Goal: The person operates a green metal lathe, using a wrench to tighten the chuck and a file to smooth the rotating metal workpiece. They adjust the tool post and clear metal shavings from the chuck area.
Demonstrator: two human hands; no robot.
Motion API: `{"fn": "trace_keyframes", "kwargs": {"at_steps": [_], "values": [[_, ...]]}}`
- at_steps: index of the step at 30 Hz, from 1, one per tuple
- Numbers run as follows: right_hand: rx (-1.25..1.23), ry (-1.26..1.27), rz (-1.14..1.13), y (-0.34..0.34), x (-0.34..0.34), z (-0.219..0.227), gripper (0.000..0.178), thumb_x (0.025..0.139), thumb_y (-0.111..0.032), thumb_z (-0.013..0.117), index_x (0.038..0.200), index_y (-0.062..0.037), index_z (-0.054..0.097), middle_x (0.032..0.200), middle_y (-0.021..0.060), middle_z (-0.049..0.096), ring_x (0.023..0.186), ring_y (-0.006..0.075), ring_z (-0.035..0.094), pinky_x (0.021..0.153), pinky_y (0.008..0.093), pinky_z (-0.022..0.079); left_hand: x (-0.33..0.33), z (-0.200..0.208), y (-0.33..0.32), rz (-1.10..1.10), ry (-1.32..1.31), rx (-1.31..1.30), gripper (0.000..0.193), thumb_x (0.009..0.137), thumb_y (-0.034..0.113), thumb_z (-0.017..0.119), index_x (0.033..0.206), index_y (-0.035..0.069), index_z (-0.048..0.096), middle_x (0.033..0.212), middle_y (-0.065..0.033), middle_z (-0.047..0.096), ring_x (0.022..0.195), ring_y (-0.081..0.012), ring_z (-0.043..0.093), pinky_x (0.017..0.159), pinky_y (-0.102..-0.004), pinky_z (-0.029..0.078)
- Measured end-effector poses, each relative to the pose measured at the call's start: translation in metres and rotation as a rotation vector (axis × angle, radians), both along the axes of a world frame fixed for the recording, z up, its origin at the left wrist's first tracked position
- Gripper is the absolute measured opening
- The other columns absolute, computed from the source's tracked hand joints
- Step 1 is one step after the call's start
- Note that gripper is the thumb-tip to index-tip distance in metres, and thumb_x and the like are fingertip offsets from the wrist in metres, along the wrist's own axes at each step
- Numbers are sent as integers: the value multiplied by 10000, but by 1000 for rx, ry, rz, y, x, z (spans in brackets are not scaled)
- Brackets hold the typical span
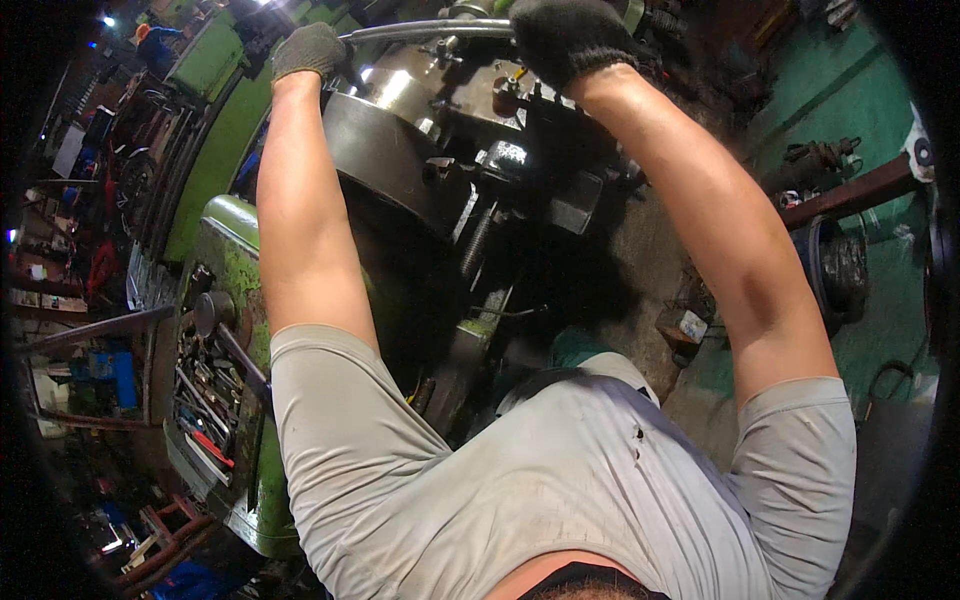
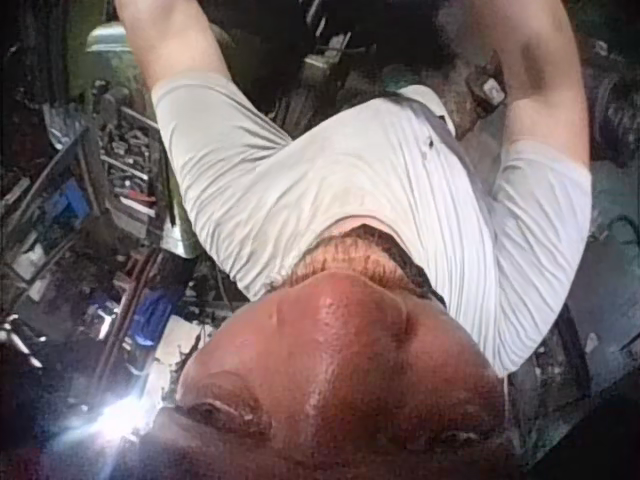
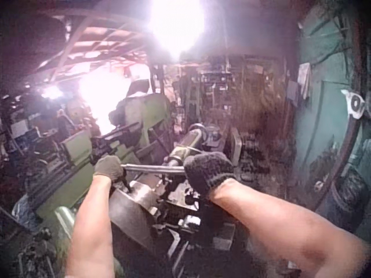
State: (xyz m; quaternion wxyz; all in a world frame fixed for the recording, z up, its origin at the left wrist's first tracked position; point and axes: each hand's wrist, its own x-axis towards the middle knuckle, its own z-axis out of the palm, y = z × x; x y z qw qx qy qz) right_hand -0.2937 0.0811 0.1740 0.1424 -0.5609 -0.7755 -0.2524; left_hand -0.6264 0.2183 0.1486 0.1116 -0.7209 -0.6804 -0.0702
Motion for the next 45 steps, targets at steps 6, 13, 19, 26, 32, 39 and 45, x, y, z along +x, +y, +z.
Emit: {"fn": "trace_keyframes", "kwargs": {"at_steps": [6, 13, 19, 26, 32, 39, 45], "values": [[50, -47, -31, 0, -2, 6, 204, 869, -156, 590, 887, -72, 775, 739, 172, 749, 657, 349, 758, 554, 483, 582, 8, 13, -9, 46, 14, -26, 359, 905, 323, 642, 1119, 77, 790, 1169, -253, 729, 1119, -421, 711, 974, -509, 558], [7, -75, 166, 103, 53, -15, 193, 897, -170, 551, 944, -141, 736, 848, 179, 744, 776, 388, 744, 678, 528, 582, 28, 11, -28, 122, -72, 33, 358, 892, 328, 610, 1068, 89, 810, 1122, -246, 748, 1068, -419, 738, 940, -506, 574], [198, -171, 178, 203, 26, 5, 252, 826, -194, 712, 1069, -139, 748, 1004, 150, 731, 1024, 341, 687, 836, 494, 562, 42, 24, -47, 220, -135, -90, 540, 917, 522, 601, 1110, 52, 785, 1137, -268, 741, 1071, -424, 733, 959, -517, 563], [223, 1019, 818, 178, -81, -55, 239, 843, -180, 700, 1068, -107, 728, 1013, 138, 704, 1016, 371, 658, 884, 480, 519, -12, 4, -77, 57, -633, -341, 588, 1044, 557, 539, 1346, 60, 626, 1334, -246, 654, 1219, -421, 629, 1089, -453, 474], [-885, 1699, 77, 168, -113, -206, 358, 863, -324, 744, 967, 18, 761, 853, 151, 755, 786, 288, 697, 771, 408, 530, 62, -19, -75, 228, -623, 253, 629, 983, 355, 599, 1579, 194, 477, 1698, -283, 205, 1558, -463, 267, 1272, -493, 279], [-1452, 1966, 153, 214, -154, -307, 461, 901, -431, 741, 1005, 17, 773, 833, 97, 709, 711, 175, 619, 645, 379, 499, 106, -25, -38, 384, 34, 265, 769, 959, 597, 576, 1492, 45, 523, 1551, -296, 421, 1485, -437, 368, 1272, -592, 158], [-1169, 1774, 422, 255, -168, -379, 273, 1030, -246, 556, 1071, -105, 786, 957, 103, 764, 815, 164, 681, 712, 384, 532, 118, 17, -34, 548, 227, -49, 798, 988, 560, 553, 1504, -42, 464, 1233, -307, 641, 1189, -418, 622, 1123, -565, 404]]}}
